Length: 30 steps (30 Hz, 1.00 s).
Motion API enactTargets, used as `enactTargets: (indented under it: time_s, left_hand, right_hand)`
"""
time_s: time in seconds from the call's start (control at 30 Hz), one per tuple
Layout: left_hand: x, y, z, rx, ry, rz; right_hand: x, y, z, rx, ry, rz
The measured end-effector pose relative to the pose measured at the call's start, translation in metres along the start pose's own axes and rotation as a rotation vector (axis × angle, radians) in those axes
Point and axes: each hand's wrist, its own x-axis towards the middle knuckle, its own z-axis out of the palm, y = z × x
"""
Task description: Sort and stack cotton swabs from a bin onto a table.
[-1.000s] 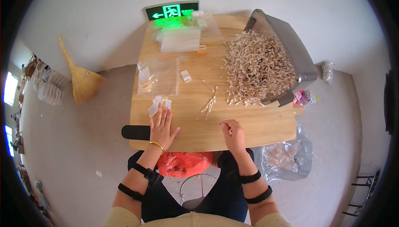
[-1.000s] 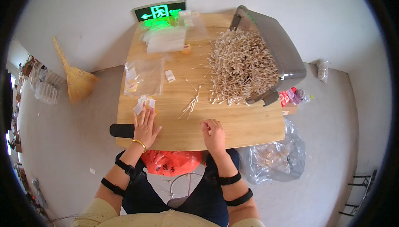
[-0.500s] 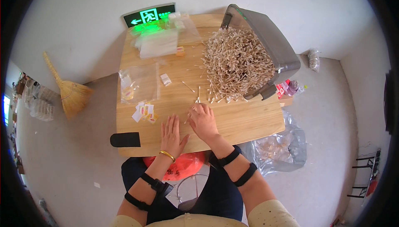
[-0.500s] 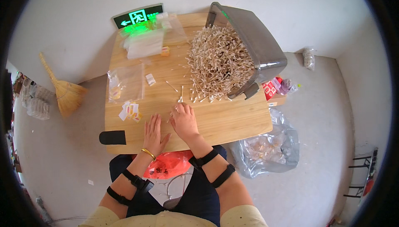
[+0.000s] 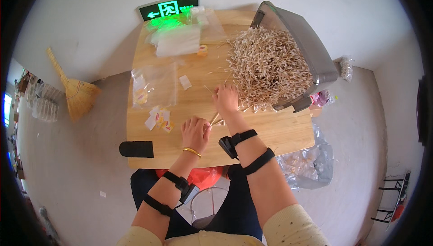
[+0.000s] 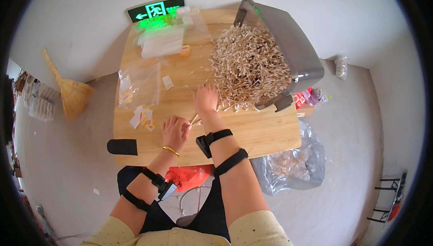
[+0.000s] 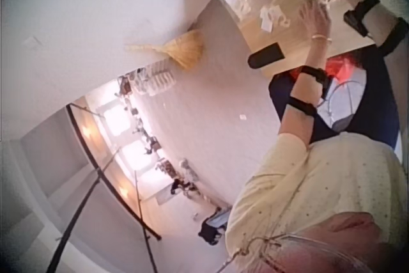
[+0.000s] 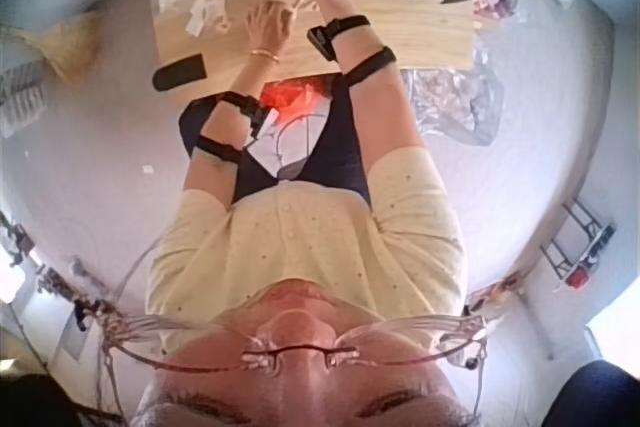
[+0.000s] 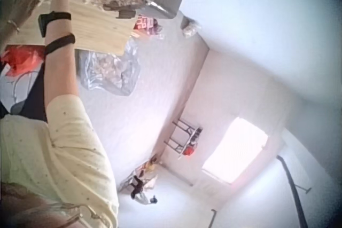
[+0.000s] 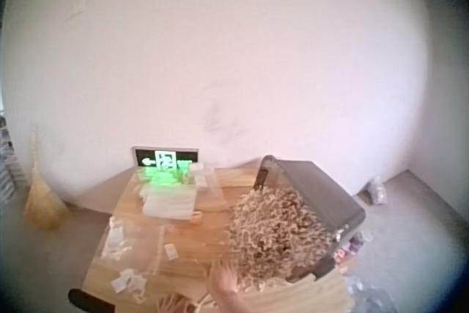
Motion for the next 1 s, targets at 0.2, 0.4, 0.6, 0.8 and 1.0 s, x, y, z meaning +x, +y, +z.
enactTargets:
  time_s: [0.2, 0.4, 0.6, 0.8, 1.0]
  left_hand:
    - [-0.006, -0.024, -0.022, -0.041, -0.050, 0.084]
    - [-0.012, -0.006, -0.031, -0.078, -0.069, 0.025]
    - [-0.003, 0.002, -0.017, -0.071, -0.012, 0.142]
    - [0.002, 0.006, -0.008, -0.085, -0.065, 0.125]
    - [0.001, 0.002, -0.010, -0.092, -0.071, 0.120]
  right_hand:
    - [-0.007, -0.014, -0.011, 0.150, -0.228, -0.206]
    - [-0.062, 0.016, -0.050, 0.420, -0.184, -0.448]
    - [-0.112, 0.026, -0.067, 0.258, -0.059, 0.002]
    - [-0.118, 0.034, -0.052, 0.167, -0.039, 0.096]
    - [-0.099, 0.026, -0.064, 0.125, -0.020, 0.024]
